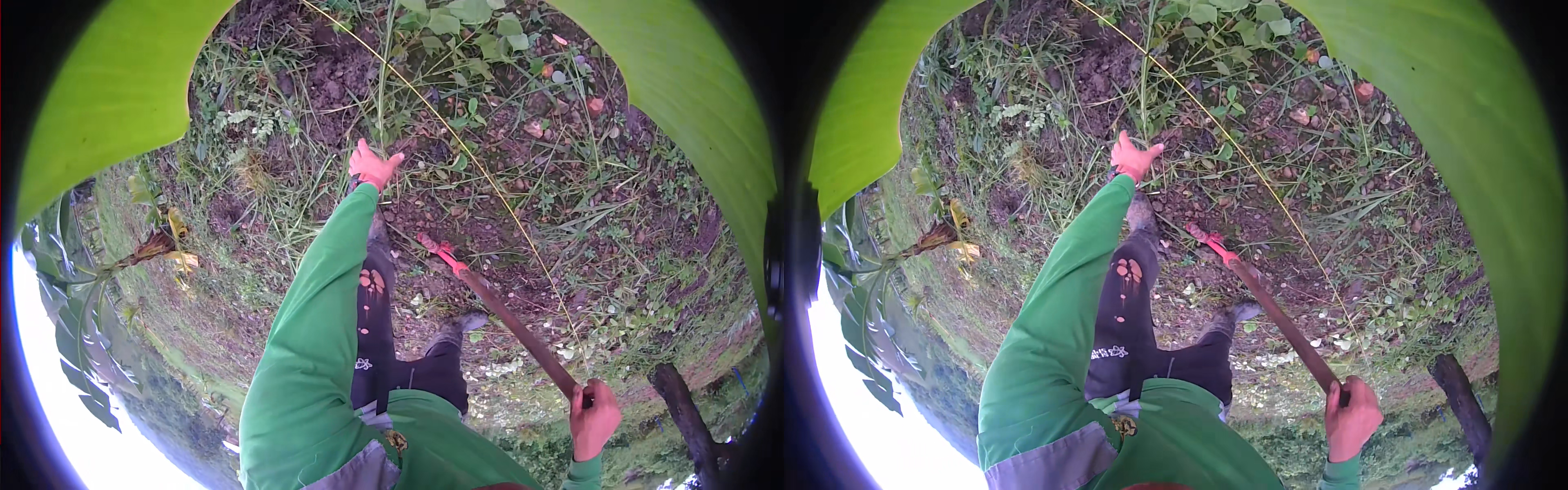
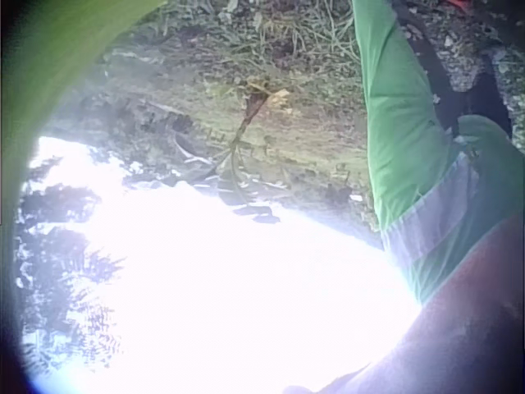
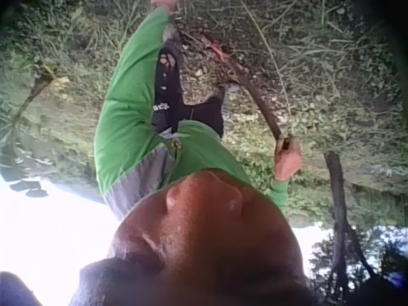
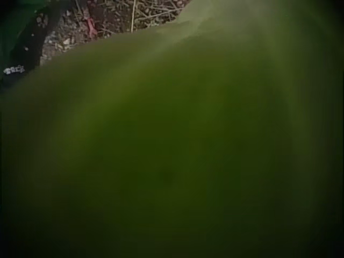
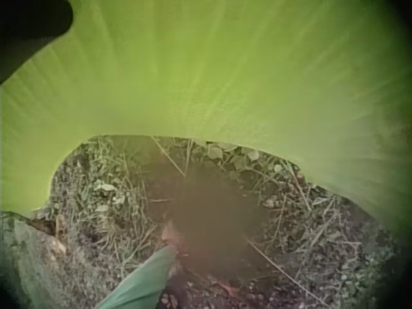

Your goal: The person tills the soil using a pickaxe, striking the ground and pulling the tool toward them to loosen the earth among grass and plants.

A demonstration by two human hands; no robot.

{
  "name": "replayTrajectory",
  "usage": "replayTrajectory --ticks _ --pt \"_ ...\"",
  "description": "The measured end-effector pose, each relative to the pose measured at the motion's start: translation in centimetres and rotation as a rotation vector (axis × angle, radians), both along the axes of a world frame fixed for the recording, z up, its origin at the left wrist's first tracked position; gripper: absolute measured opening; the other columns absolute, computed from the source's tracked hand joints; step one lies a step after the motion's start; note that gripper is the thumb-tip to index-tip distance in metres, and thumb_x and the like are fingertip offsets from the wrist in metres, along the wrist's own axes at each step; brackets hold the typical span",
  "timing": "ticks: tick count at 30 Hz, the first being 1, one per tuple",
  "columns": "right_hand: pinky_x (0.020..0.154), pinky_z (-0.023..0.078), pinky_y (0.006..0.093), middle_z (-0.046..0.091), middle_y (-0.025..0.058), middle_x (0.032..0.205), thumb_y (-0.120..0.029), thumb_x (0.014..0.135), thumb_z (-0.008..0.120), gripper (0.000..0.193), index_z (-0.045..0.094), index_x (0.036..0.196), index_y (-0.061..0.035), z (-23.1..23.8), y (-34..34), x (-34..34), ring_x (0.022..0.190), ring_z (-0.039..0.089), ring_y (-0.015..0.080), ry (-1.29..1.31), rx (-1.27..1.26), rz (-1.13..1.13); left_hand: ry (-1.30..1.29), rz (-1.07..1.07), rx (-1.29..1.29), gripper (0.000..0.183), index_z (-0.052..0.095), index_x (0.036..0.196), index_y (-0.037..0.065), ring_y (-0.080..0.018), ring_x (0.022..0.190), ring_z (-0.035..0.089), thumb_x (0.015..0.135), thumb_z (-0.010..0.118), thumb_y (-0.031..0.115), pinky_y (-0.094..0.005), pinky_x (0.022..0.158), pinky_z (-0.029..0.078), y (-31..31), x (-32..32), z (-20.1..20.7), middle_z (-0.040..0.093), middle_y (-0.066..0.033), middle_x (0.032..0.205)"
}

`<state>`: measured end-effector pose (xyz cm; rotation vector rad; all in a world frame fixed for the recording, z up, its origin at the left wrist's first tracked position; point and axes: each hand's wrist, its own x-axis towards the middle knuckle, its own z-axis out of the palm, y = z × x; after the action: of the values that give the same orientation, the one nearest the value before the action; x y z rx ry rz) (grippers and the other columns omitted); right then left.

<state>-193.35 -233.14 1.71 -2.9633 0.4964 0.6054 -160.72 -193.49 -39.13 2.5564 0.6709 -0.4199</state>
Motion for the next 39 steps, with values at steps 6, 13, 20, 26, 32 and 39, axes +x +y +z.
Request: replayTrajectory --ticks 6,13,20,26,32,39 --pt "0.058 0.049 0.0435 0.063 0.0094 0.074 -0.019 0.084 0.071 0.015 0.064 0.091 -0.0072 -1.1 -1.5 3.0 0.066 0.062 0.0319 0.023 -0.078 0.035 -0.007 0.048 0.178 0.127 0.025 0.15 0.003 -0.0365 0.14 0.033 0.057 0.084 0.066 -0.0519 0.115 0.026 3.6 8.6 -6.5 0.037 -0.021 0.151" --pt "0.058 0.049 0.0431 0.063 0.0089 0.075 -0.017 0.082 0.073 0.014 0.066 0.092 -0.0085 -1.5 -1.9 6.9 0.067 0.063 0.0316 0.07 -0.05 0.017 -0.018 -0.02 -0.047 0.07 0.068 0.111 0.001 -0.0377 0.109 0.065 0.074 0.076 0.06 -0.0426 0.095 0.051 10.3 10.6 -9.9 0.068 -0.024 0.112" --pt "0.058 0.048 0.0423 0.062 0.0081 0.073 -0.013 0.081 0.074 0.014 0.065 0.091 -0.008 -0.9 -2.4 7.7 0.067 0.063 0.0301 -0.057 -0.001 0.073 0.061 -0.079 0.156 0.049 0.074 0.09 0.005 -0.0393 0.092 0.069 0.086 0.067 0.053 -0.0452 0.082 0.055 11.4 2.8 -6.6 0.071 -0.0212 0.091" --pt "0.053 0.045 0.0439 0.061 0.0087 0.071 -0.019 0.081 0.074 0.018 0.061 0.088 -0.0086 0.1 -3.0 7.2 0.062 0.061 0.0316 -0.178 0.123 0.224 0.612 -0.33 0.505 0.057 0.074 0.11 0.009 -0.029 0.105 0.069 0.09 0.053 0.058 -0.0391 0.089 0.055 18.4 -8.1 1.3 0.071 -0.013 0.114" --pt "0.054 0.048 0.0459 0.064 0.0104 0.073 -0.027 0.082 0.074 0.024 0.059 0.087 -0.0088 -0.1 -2.6 4.4 0.064 0.064 0.0328 -0.307 0.185 0.353 0.989 -0.7 0.739 0.026 0.072 0.111 0.018 -0.0187 0.086 0.073 0.089 0.067 0.032 -0.0359 0.075 0.06 30.6 -25.6 14.8 0.075 -0.0059 0.093" --pt "0.058 0.053 0.0469 0.066 0.0126 0.076 -0.035 0.083 0.072 0.031 0.059 0.088 -0.0078 1.4 -2.2 -2.0 0.069 0.068 0.0332 -0.382 0.184 0.421 1.196 -0.319 0.418 0.024 0.067 0.096 0.019 -0.0217 0.071 0.066 0.093 0.055 0.04 -0.0499 0.05 0.054 39.1 -59.5 24.3 0.067 -0.0038 0.085"
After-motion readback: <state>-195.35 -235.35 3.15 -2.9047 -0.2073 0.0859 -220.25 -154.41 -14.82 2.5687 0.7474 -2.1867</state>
